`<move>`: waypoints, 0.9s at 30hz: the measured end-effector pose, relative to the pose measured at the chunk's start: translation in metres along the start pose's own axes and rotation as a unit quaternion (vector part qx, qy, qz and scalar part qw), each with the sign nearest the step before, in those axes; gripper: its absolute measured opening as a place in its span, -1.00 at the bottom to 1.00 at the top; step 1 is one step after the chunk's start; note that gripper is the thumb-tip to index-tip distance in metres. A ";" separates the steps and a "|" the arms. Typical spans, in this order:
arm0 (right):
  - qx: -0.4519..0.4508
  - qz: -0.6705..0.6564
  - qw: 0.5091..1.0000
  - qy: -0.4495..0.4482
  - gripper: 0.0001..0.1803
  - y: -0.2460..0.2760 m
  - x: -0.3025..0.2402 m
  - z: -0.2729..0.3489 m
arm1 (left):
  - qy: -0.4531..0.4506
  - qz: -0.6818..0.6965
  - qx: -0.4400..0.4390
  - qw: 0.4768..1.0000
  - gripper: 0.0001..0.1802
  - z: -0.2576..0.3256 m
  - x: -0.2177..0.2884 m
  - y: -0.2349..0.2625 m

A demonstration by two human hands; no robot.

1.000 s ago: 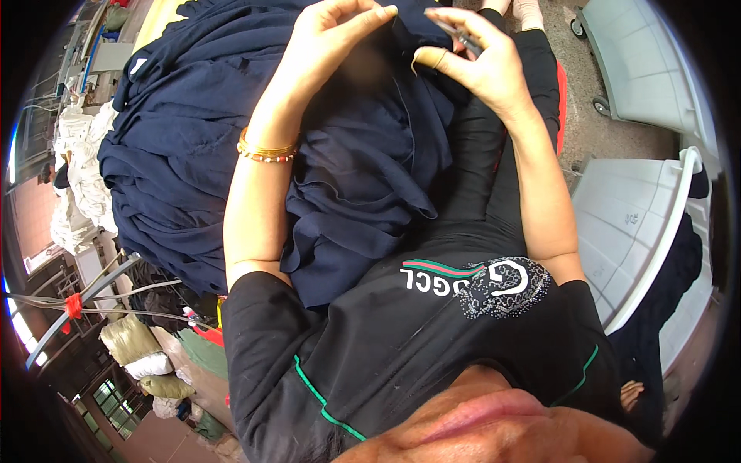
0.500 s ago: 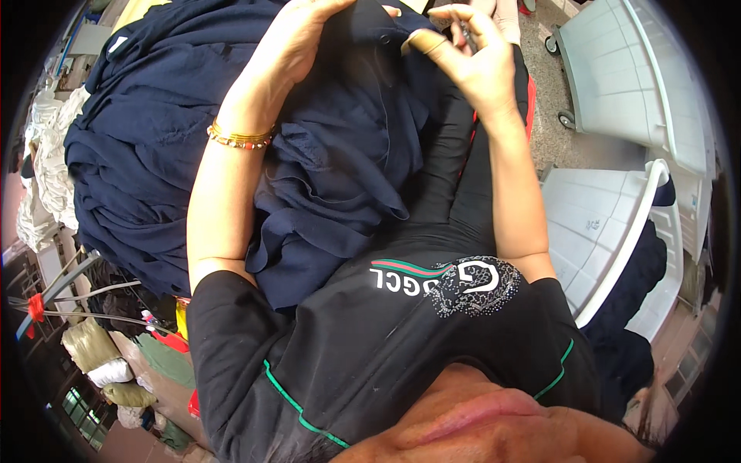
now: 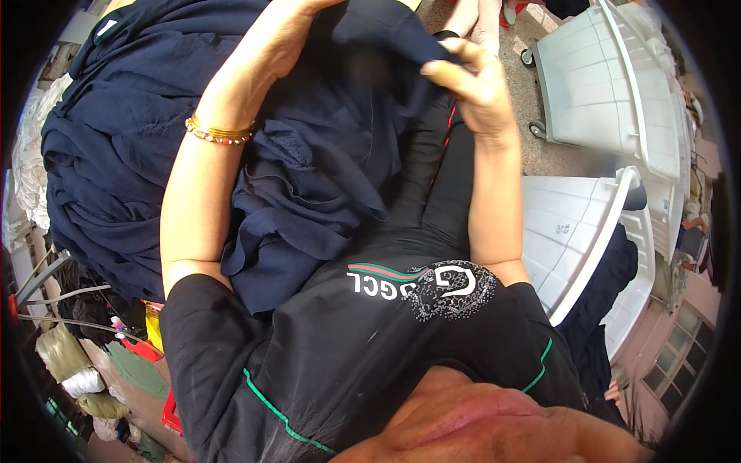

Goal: The recorder is inspecting navy blue shirts and using thread snips to trim loose threads in a garment workshop.

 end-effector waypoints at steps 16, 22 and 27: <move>0.082 0.420 0.849 0.311 -0.63 -0.018 -0.026 0.011 | 0.023 0.127 -0.129 0.983 -0.73 0.000 -0.007 -0.015; 0.069 0.434 0.847 0.300 -0.59 -0.008 -0.007 0.008 | 0.186 0.022 0.062 0.980 -0.73 0.012 -0.011 -0.004; 0.052 0.411 0.853 0.318 -0.59 -0.011 0.002 -0.002 | 0.131 0.031 0.070 0.988 -0.73 -0.005 -0.035 0.033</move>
Point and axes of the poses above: each hand's wrist, its own z-axis away from the middle knuckle, its own y-axis out of the back of the hand, x = y × z, the point moved 8 cm from there along -z, towards the middle knuckle, and after that the axes turned 14 degrees about -z, right-handed, at the moved point
